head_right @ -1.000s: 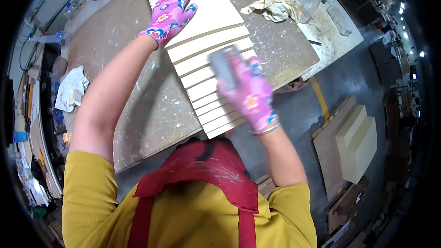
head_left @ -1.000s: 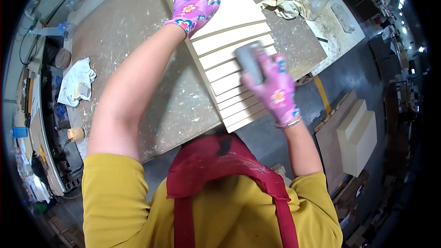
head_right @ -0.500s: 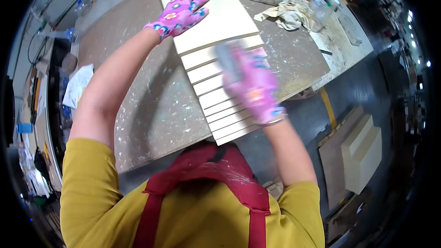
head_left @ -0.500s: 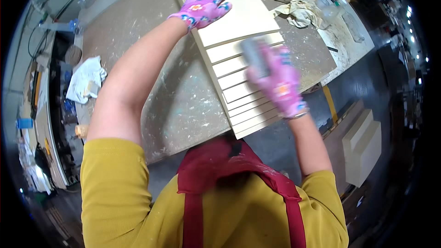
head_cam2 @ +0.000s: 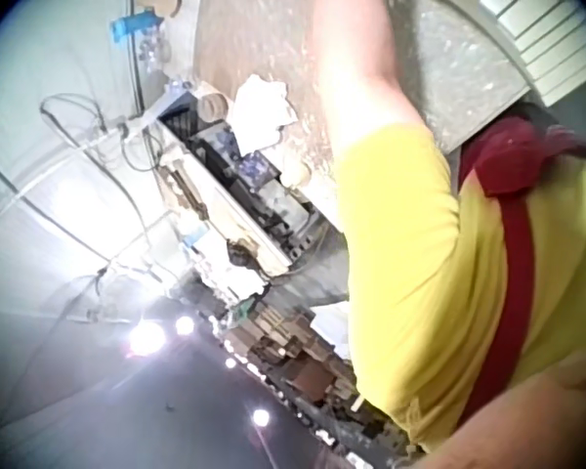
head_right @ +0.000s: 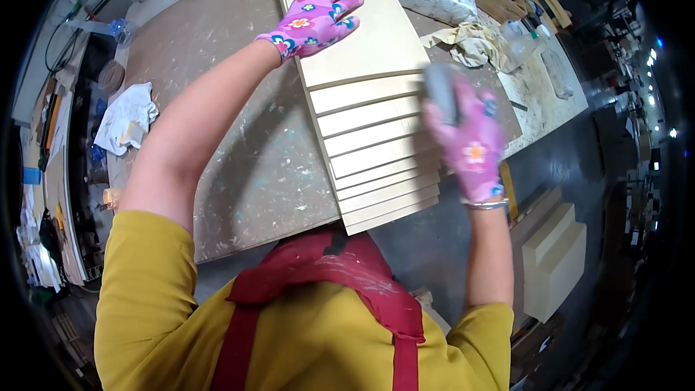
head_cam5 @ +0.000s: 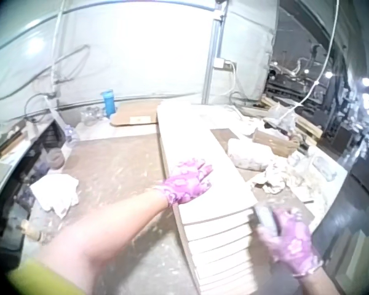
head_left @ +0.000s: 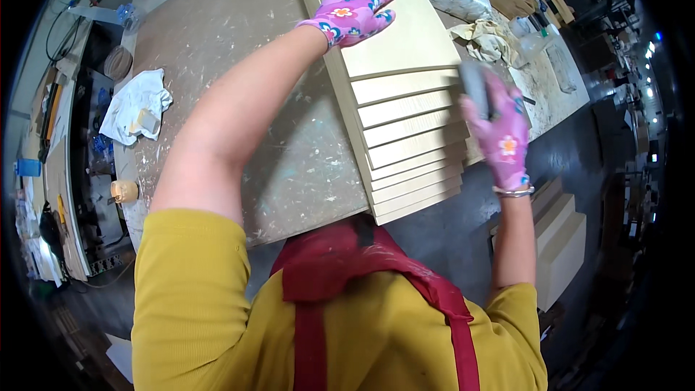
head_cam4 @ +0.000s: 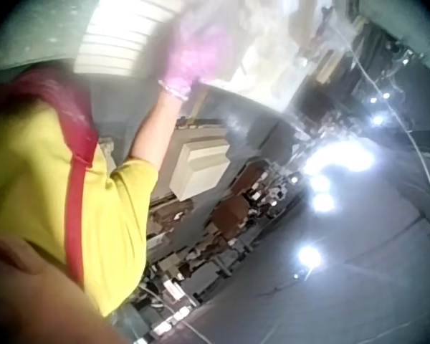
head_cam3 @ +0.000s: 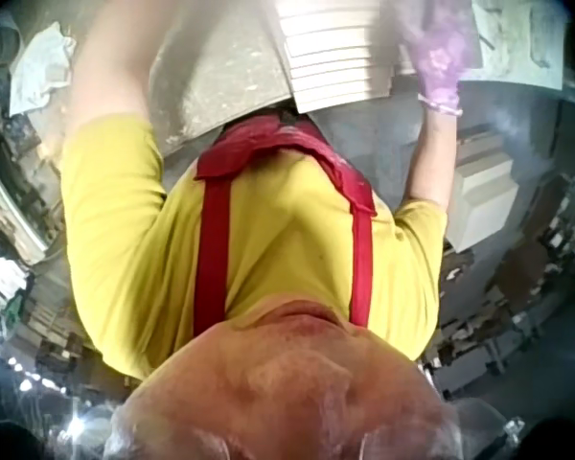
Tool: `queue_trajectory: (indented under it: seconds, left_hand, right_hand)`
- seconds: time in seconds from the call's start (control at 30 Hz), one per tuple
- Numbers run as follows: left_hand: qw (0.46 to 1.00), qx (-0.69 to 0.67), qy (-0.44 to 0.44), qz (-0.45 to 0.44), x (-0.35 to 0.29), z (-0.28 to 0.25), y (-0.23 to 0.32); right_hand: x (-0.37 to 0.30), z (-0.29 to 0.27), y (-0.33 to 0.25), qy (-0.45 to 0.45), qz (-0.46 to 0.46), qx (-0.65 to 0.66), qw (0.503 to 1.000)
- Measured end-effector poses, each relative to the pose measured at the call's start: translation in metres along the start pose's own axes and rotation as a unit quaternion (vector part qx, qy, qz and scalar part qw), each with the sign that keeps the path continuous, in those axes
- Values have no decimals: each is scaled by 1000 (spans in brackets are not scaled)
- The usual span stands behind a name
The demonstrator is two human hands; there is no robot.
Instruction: The person sands a stack of light-colored wooden boards with a sanding block, then wipes the surfaces with a cloth. They apply a paste from a small container using a putty knife and spread it across the boards, followed by further wiping and sanding. The boards remain stacked on the workbench throughout.
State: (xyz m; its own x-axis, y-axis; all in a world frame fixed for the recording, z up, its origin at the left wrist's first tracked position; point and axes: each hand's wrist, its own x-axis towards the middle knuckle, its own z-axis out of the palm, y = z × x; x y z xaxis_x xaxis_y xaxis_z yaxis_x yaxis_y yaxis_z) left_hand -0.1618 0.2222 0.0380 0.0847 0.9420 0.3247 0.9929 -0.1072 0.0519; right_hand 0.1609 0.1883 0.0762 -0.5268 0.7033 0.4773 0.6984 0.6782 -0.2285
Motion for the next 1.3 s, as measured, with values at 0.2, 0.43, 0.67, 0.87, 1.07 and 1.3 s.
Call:
queue_trajectory:
  seconds: [0.2, 0.43, 0.67, 0.87, 1.07, 1.3]
  left_hand:
    - [1000, 6, -16, 0, 2, 2, -2]
    - [1000, 0, -18, 0, 1, 1, 3]
    - [1000, -10, 1, 7, 2, 2, 3]
    - [1000, 9, -16, -5, 1, -1, 2]
    - [1000, -5, -11, -1, 5, -2, 2]
    - [999, -25, -25, -8, 3, -5, 3]
  right_hand:
    - [17, 32, -96, -143, -8, -4, 990]
    - [14, 30, -87, -80, -74, -41, 993]
    - [30, 15, 58, -29, 56, -99, 993]
    - [19, 22, -50, -159, 36, -26, 986]
    - [6, 6, 137, -150, 135, -83, 976]
    - [43, 78, 131, -229, 75, -45, 969]
